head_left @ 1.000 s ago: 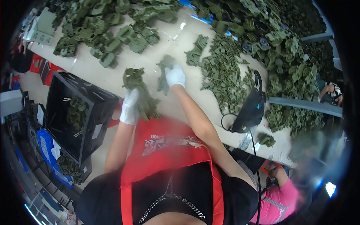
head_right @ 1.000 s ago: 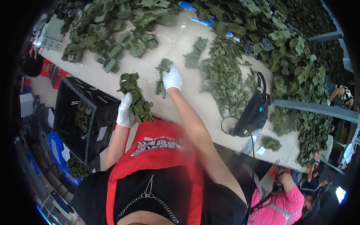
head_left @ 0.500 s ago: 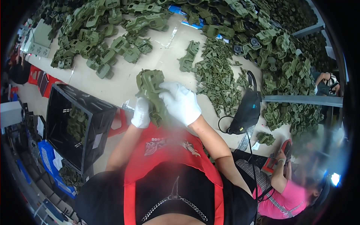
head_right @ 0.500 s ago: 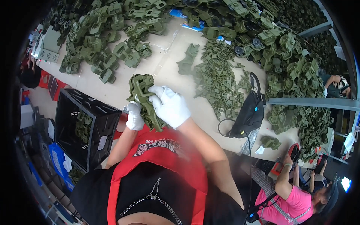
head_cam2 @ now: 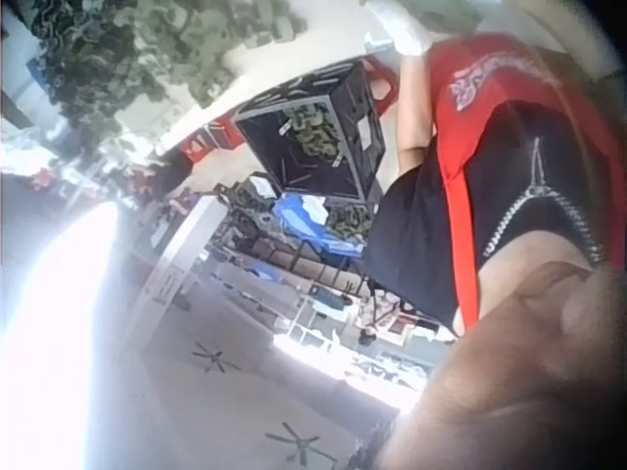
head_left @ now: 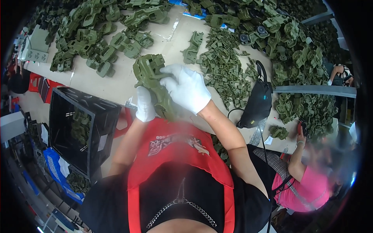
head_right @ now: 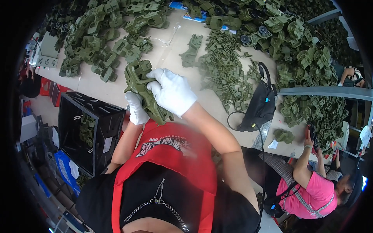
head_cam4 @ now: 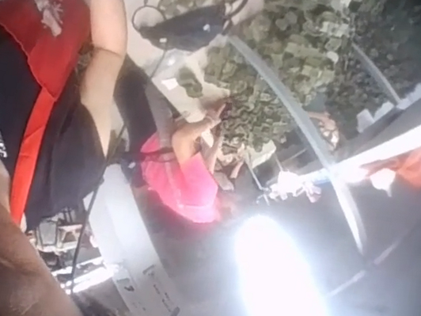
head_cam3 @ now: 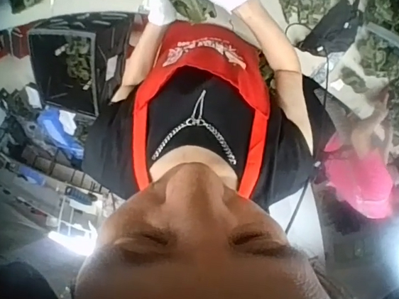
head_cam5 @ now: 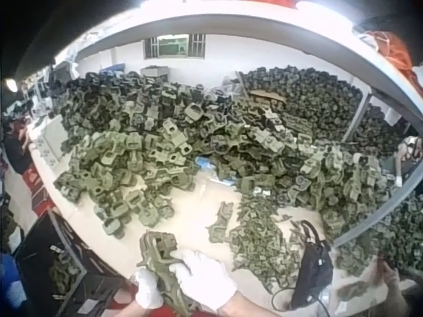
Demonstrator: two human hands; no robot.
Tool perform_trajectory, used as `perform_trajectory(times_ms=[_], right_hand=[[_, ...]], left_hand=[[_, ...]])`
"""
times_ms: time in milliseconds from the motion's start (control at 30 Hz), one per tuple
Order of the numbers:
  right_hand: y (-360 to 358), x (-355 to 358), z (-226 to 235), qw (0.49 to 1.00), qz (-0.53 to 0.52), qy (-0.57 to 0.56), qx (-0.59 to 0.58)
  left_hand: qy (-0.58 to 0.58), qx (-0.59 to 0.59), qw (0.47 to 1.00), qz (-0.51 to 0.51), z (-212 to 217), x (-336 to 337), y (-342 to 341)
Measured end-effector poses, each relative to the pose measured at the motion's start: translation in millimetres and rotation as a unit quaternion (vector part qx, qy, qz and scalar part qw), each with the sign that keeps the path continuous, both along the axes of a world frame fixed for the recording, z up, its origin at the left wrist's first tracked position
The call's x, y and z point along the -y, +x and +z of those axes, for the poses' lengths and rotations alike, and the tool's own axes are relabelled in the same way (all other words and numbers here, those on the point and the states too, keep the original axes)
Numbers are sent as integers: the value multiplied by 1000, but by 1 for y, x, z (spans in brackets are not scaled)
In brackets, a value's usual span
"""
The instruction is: The person assembles toy vehicle parts by picking up plastic components from the workbench and pressing them together by hand.
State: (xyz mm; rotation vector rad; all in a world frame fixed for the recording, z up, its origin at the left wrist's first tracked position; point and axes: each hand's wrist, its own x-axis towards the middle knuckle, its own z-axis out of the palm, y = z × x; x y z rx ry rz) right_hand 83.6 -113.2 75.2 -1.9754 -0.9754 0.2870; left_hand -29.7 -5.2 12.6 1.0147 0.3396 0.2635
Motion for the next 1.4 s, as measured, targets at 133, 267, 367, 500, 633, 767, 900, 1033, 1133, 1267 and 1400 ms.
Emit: perform_trajectory(times_ms=[133,267,367,500,633,767,900,1033,1133,1267,1400], right_hand=[[-5,-5,-7,991,-15,20,128],[-9,-10,-1,994,-7,0,110],[-4,-18,2,999,-14,2,37],[10,3,-2,934,2,98,-344],[-32,33,-3,930,-7,95,-356],[-29,26,2,915,-55,100,-388],[-2,43,-14,942,16,116,-314],[28,67,14,990,72,-106,-58],[16,70,24,979,128,-158,-36],[10,61,30,961,201,-170,-83],[-2,87,-3,912,116,-6,-393]], left_hand=[[21,12,998,55,1,6,3],[15,12,995,97,-15,6,9],[-73,64,993,69,13,5,13],[-163,67,984,26,7,-11,5],[-49,86,987,127,23,2,16],[-105,111,980,130,18,14,20],[-168,65,982,51,20,7,1],[413,-183,837,-308,70,-25,-43],[598,-88,786,-132,107,-33,-12],[228,-161,879,-386,74,-17,12],[239,-140,903,-330,50,2,-13]])
